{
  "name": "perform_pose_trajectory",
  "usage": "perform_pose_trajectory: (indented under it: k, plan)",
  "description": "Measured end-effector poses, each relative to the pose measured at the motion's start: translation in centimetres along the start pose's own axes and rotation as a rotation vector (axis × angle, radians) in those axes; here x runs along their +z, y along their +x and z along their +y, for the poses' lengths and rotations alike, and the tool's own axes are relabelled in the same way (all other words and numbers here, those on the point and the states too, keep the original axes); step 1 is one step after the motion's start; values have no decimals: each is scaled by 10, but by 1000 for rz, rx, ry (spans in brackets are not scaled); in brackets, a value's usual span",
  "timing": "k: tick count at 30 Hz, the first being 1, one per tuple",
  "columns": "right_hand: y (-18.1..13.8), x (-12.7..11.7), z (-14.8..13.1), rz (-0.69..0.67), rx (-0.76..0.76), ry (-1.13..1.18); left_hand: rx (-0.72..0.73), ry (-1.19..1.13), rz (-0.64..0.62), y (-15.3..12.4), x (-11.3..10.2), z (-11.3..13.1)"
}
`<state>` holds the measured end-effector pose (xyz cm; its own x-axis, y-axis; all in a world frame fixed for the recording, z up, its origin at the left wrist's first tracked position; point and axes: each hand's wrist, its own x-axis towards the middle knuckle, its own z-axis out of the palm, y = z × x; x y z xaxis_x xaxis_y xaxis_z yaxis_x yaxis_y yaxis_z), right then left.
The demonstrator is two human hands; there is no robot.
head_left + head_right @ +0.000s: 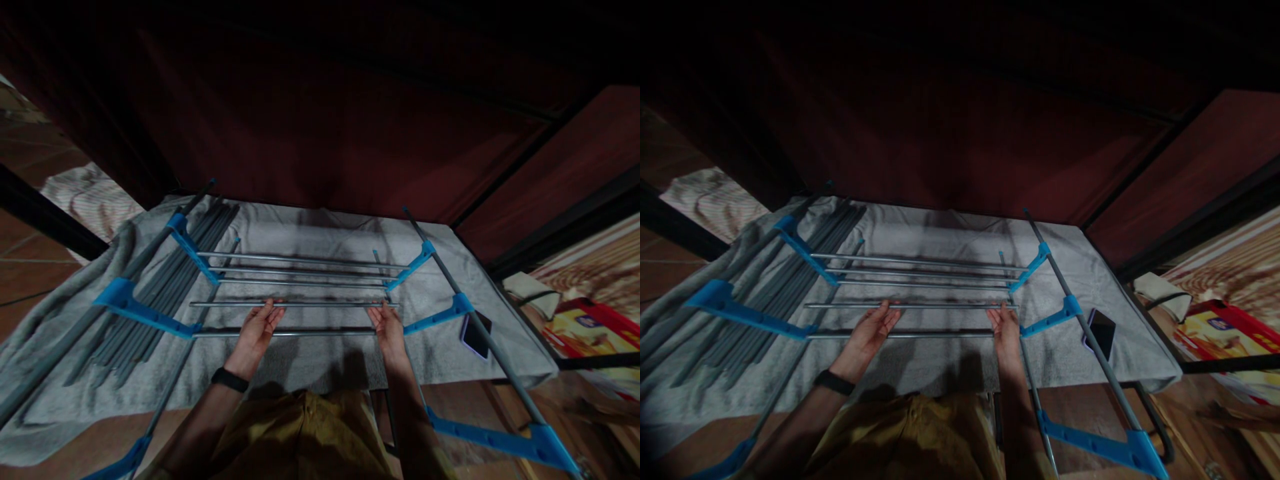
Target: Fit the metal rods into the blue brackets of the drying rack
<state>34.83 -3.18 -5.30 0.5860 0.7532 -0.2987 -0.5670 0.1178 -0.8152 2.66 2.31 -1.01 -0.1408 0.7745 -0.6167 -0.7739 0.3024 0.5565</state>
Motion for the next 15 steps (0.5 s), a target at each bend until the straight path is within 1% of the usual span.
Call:
perform_pose_trajectory:
  k: [5, 10, 15]
  plan:
    - [-1, -2, 2, -39, 17, 10, -6, 4, -46, -2, 2, -3]
    - [-4, 2, 3, -32, 47, 29, -28, 37, -129, -5, 5, -8]
    - [-9, 7, 7, -43, 70, 34, -42, 32, -155, -8, 10, -16]
